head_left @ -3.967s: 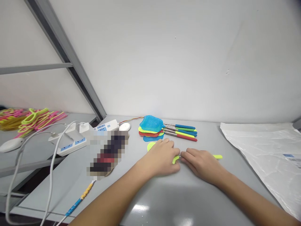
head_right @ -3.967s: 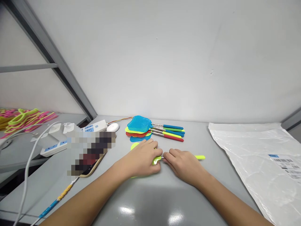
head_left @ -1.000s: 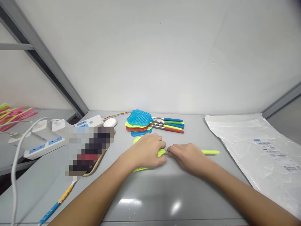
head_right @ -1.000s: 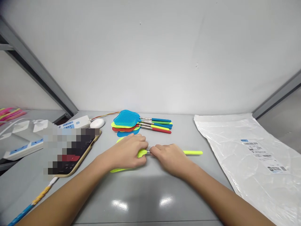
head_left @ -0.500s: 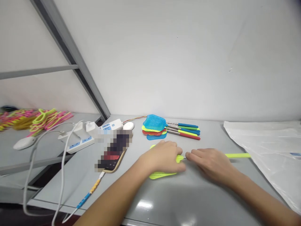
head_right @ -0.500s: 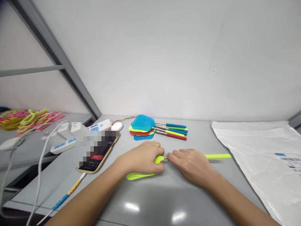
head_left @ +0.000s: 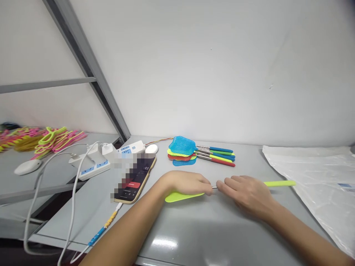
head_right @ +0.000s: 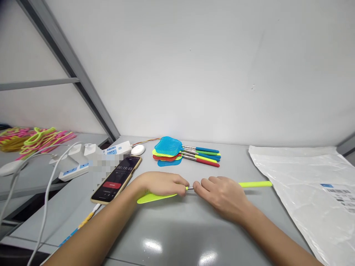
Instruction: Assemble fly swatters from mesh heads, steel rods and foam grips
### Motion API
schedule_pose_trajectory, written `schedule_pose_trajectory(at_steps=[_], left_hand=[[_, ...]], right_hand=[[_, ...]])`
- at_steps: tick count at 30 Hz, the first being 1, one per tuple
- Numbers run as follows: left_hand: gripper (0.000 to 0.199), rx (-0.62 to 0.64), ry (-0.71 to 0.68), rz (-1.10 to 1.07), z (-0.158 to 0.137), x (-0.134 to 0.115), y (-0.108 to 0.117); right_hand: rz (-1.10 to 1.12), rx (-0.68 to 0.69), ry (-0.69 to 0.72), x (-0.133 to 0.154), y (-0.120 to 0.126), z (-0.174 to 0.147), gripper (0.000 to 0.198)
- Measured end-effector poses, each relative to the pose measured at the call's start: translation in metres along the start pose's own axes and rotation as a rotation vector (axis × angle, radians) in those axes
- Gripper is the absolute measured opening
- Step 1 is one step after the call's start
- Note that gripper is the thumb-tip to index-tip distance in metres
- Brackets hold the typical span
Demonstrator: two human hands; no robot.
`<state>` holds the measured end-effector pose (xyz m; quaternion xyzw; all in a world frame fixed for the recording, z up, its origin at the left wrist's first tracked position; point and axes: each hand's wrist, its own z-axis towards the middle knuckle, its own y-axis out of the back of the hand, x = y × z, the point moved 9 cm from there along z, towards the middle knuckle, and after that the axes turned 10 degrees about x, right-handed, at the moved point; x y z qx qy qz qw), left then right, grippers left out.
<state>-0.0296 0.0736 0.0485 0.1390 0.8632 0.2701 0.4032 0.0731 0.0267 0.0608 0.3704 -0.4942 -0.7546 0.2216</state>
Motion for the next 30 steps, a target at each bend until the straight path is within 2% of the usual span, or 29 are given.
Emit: schedule_pose_trajectory(at_steps=[2, 4, 6, 8, 10, 14, 19, 26, 30], left_hand=[[0.022, -0.093, 0.122, 0.085, -0.009, 0.015, 0.012], [0.019, -0.242, 0.255, 0.194, -0.021, 0.027, 0.028], [0.019, -0.374, 0.239, 0.273, -0.028, 0.023, 0.038], [0.02, -0.431, 0.132, 0.333, -0.027, 0.009, 0.037], [0.021, -0.435, 0.103, 0.374, -0.023, 0.005, 0.033], [0.021, -0.394, 0.246, 0.371, -0.02, 0.031, 0.027], [0.016, -0.36, 0.259, 0.368, -0.022, 0.045, 0.025], [0.027, -0.378, 0.086, 0.345, -0.015, 0.021, 0.016], [0.023, -0.434, 0.159, 0.441, -0.013, 0.013, 0.01]], right_hand=[[0.006, -0.036, -0.059, -0.017, -0.001, -0.01, 0.029], [0.029, -0.08, -0.17, -0.039, -0.001, -0.019, 0.031], [0.051, -0.068, -0.214, -0.047, -0.006, -0.02, 0.029], [0.082, -0.038, -0.202, -0.044, -0.01, -0.014, 0.027], [0.106, -0.022, -0.203, -0.037, -0.012, -0.007, 0.027], [0.132, 0.051, -0.224, -0.027, -0.022, -0.006, 0.029], [0.135, 0.064, -0.209, -0.023, -0.026, -0.012, 0.027], [0.179, 0.051, -0.177, -0.022, -0.027, -0.015, 0.027], [0.195, 0.059, -0.189, -0.025, -0.03, -0.016, 0.026]])
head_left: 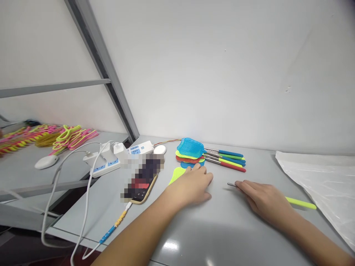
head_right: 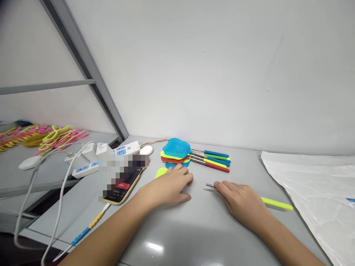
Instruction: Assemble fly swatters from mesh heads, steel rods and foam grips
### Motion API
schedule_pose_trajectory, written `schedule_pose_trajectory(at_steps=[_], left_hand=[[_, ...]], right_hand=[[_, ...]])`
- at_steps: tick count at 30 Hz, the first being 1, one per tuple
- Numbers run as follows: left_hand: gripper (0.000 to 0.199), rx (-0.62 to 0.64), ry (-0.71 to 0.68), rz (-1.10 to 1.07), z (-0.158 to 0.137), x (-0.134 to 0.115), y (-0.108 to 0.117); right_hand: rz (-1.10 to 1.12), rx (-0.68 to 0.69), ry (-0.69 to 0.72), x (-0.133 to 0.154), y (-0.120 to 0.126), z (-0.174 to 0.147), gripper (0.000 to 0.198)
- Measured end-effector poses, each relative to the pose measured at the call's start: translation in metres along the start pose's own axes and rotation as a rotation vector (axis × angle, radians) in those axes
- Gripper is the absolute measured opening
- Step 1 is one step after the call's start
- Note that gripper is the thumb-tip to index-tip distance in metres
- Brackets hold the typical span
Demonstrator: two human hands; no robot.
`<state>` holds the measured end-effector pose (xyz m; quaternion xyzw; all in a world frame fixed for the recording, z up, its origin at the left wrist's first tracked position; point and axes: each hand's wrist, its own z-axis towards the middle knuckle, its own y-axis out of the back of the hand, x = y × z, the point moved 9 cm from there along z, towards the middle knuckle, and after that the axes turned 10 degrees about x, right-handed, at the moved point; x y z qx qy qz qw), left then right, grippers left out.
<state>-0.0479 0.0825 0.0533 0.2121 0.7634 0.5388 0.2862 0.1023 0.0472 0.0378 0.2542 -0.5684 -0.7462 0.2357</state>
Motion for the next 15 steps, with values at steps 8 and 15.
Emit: schedule_pose_trajectory(at_steps=[8, 15], left_hand=[[0.033, 0.095, 0.267, 0.067, -0.017, 0.003, 0.004], [0.037, 0.139, 0.338, 0.06, -0.028, 0.018, 0.013]], right_hand=[[0.069, 0.096, -0.042, -0.006, -0.011, 0.001, 0.024], [0.168, 0.215, -0.07, -0.004, -0.022, 0.004, 0.024]])
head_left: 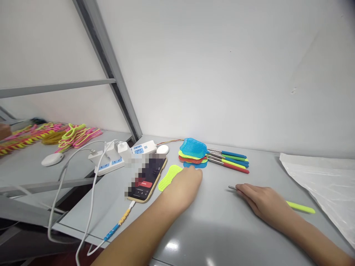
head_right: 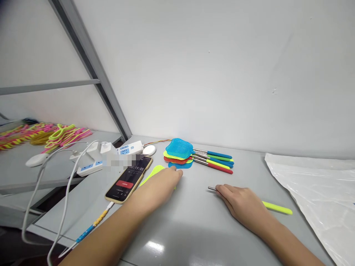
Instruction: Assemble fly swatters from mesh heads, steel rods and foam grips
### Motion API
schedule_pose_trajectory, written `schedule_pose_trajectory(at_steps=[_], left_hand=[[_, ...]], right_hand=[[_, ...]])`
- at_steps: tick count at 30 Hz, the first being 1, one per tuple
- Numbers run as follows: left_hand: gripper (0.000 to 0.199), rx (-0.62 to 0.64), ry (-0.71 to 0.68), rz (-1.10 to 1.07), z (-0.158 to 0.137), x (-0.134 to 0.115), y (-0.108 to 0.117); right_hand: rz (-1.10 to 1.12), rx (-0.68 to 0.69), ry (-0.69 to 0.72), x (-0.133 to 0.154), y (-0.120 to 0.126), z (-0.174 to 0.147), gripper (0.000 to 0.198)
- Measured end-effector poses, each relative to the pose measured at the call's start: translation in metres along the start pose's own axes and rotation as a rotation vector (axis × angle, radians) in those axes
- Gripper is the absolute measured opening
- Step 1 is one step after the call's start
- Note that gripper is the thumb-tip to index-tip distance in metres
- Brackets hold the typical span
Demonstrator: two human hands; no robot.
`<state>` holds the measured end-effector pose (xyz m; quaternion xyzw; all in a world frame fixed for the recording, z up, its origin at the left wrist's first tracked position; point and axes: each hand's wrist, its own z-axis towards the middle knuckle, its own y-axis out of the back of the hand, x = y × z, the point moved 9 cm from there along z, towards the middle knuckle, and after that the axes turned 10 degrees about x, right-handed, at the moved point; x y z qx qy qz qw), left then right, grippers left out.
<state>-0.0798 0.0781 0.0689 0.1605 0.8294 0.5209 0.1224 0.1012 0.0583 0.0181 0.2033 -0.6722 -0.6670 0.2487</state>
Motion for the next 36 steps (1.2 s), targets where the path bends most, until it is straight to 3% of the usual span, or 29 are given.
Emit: schedule_pose_trajectory(at_steps=[7, 13, 26, 30, 36], left_hand=[[0.027, -0.036, 0.026, 0.008, 0.007, 0.017, 0.0], [0.027, -0.083, 0.027, 0.045, 0.006, 0.015, 0.008], [0.018, -0.466, -0.311, 0.112, 0.005, -0.063, 0.015], [0.017, -0.427, -0.39, 0.147, 0.007, -0.08, 0.006], [0.017, -0.368, -0.461, 0.161, 0.006, -0.079, 0.005]], right_hand=[[0.005, -0.011, 0.019, 0.005, 0.002, 0.0, 0.025], [0.01, -0.02, 0.031, 0.008, 0.004, 0.001, 0.024], [-0.059, -0.039, 0.068, 0.02, 0.009, 0.001, 0.023], [-0.071, -0.057, 0.093, 0.027, 0.013, 0.001, 0.023], [-0.117, -0.142, 0.096, 0.033, 0.024, 0.001, 0.024]])
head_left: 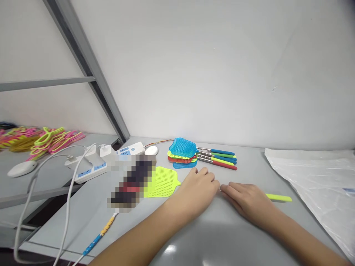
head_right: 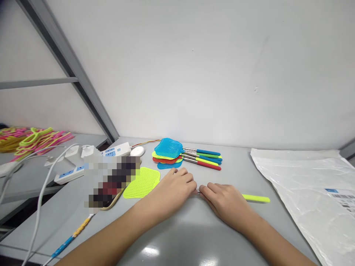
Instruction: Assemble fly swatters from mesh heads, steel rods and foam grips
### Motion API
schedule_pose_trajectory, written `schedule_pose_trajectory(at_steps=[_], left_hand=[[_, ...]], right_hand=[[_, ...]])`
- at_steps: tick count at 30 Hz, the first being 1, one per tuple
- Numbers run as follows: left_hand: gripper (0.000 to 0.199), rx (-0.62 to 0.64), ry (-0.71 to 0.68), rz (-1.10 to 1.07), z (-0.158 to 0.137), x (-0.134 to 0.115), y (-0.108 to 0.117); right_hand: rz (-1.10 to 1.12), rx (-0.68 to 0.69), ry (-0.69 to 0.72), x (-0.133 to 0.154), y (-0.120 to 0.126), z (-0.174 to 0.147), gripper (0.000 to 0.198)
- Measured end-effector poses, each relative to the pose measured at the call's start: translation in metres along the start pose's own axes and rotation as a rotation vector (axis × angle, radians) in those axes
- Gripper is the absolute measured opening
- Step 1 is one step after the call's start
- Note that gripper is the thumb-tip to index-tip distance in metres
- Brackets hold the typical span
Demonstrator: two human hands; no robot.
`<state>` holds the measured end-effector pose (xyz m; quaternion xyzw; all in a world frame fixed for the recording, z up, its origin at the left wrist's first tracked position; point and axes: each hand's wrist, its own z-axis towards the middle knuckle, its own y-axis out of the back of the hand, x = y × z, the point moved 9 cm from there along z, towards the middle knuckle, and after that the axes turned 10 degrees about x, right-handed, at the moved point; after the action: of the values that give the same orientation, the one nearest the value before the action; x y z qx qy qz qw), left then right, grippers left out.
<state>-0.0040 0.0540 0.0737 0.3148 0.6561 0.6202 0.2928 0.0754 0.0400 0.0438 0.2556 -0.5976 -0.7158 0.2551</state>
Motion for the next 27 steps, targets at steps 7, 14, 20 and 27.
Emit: schedule_pose_trajectory(at_steps=[7, 14, 20, 27], left_hand=[[0.014, -0.003, 0.063, -0.07, -0.007, 0.036, 0.008], [0.015, 0.017, 0.107, -0.115, -0.011, 0.063, 0.008], [0.02, 0.019, 0.098, -0.095, -0.009, 0.053, 0.006], [0.023, -0.026, 0.065, -0.033, 0.004, 0.014, -0.003]], right_hand=[[0.009, 0.027, -0.148, -0.028, -0.001, -0.003, 0.023], [0.044, 0.01, -0.217, -0.052, 0.004, -0.012, 0.026], [0.008, 0.008, -0.177, -0.043, 0.005, -0.011, 0.031], [-0.004, -0.02, -0.164, -0.031, 0.006, -0.006, 0.032]])
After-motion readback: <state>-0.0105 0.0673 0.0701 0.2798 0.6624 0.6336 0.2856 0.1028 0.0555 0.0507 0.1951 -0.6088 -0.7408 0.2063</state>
